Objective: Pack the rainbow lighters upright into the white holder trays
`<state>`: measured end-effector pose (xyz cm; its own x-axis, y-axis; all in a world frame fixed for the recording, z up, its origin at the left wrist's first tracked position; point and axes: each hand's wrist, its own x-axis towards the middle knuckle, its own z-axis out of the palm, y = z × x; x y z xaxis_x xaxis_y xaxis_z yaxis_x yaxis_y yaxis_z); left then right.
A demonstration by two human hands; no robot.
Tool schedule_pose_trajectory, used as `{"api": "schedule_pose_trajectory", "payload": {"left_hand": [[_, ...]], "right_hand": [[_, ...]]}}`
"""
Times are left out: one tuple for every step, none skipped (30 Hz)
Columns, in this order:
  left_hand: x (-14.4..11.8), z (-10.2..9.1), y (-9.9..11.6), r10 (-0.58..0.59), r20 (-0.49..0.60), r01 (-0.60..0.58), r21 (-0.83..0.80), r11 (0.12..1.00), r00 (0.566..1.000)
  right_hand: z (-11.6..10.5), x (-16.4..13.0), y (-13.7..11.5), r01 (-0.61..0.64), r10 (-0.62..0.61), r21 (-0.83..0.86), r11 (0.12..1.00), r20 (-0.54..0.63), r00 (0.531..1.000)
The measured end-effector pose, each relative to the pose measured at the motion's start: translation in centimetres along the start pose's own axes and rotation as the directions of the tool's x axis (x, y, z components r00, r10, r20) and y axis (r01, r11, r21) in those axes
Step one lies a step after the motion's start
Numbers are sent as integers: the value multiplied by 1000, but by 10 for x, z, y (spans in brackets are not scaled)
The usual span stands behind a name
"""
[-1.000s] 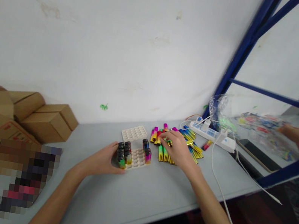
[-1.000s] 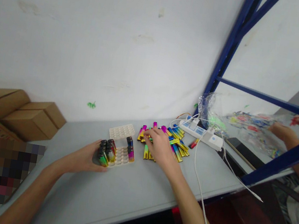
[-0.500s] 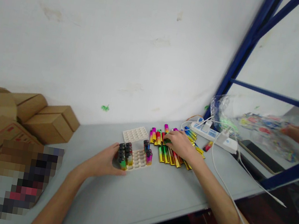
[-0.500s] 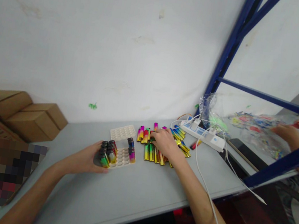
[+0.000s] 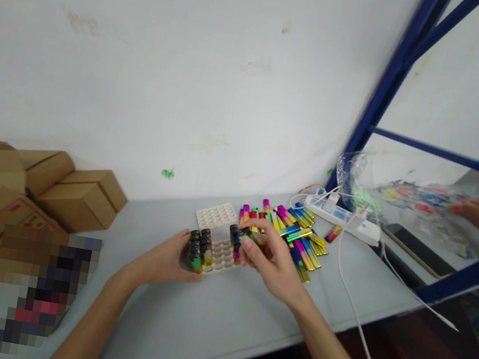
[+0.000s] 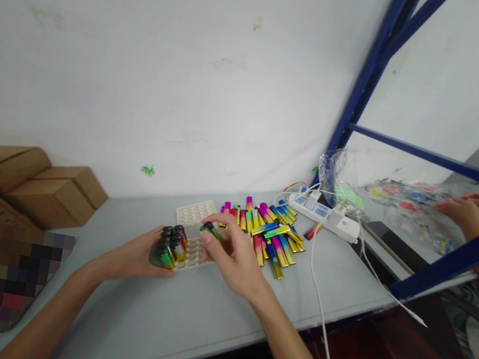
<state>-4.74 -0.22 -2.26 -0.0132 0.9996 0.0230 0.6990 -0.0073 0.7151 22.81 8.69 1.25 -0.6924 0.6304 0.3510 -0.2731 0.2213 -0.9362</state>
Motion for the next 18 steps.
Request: {"api": "schedule_pose_trajectory", "payload": {"left_hand": [[0, 0, 1, -2, 5, 2, -3, 1000, 1000], [0, 0, 2, -3, 8, 3, 0, 1000, 1000], [0, -1, 2, -4, 11, 4, 6, 1000, 1000], [0, -1, 3, -5, 13, 5, 15, 1000, 1000], [0, -1, 3, -6, 13, 5, 24, 1000, 1000], [0, -1, 3, -7, 11, 6, 33, 999, 1000], [0, -1, 3, -8, 9, 7, 38, 999, 1000], [0, -1, 3, -7, 7, 7, 39, 999, 1000], [0, -1, 3, -5, 6, 5, 36, 999, 1000], [0, -1, 3, -3, 5, 2, 30, 1000, 1000], [0, -1, 4, 1, 5, -1, 24, 1000, 1000], [0, -1, 4, 4, 5, -5, 20, 1000, 1000], [0, -1, 5, 6, 1, -6, 18, 1000, 1000], [0, -1, 5, 5, -1, -5, 20, 1000, 1000], [0, -1, 5, 5, -2, -5, 26, 1000, 1000], [0, -1, 5, 6, -1, -6, 32, 999, 1000], [0, -1, 5, 8, -1, -8, 37, 999, 1000], [0, -1, 4, 11, -2, -11, 40, 999, 1000]], "right_hand": [[6, -3, 0, -20, 20, 41, 999, -4, 1000], [10, -5, 0, -49, 49, 91, 995, 0, 999], [14, -6, 0, -83, 82, 147, 986, 11, 997], [18, -7, 1, -120, 117, 203, 972, 26, 993], [21, -8, 2, -156, 151, 255, 954, 41, 988], [25, -8, 3, -187, 180, 296, 937, 51, 982], [28, -7, 4, -213, 207, 322, 922, 54, 977], [32, -7, 5, -234, 232, 338, 912, 47, 972], [35, -6, 6, -250, 255, 348, 903, 33, 966], [38, -5, 7, -263, 276, 354, 898, 13, 961], [41, -4, 7, -269, 293, 356, 895, -13, 956], [43, -3, 8, -272, 306, 353, 895, -42, 951], [45, -3, 8, -273, 314, 348, 897, -67, 947], [47, -2, 8, -274, 320, 344, 898, -84, 944], [48, -2, 9, -277, 324, 340, 899, -90, 942], [49, -2, 9, -283, 329, 339, 897, -88, 940], [49, -2, 9, -288, 334, 338, 896, -84, 939], [49, -2, 9, -294, 338, 339, 894, -78, 938]]}}
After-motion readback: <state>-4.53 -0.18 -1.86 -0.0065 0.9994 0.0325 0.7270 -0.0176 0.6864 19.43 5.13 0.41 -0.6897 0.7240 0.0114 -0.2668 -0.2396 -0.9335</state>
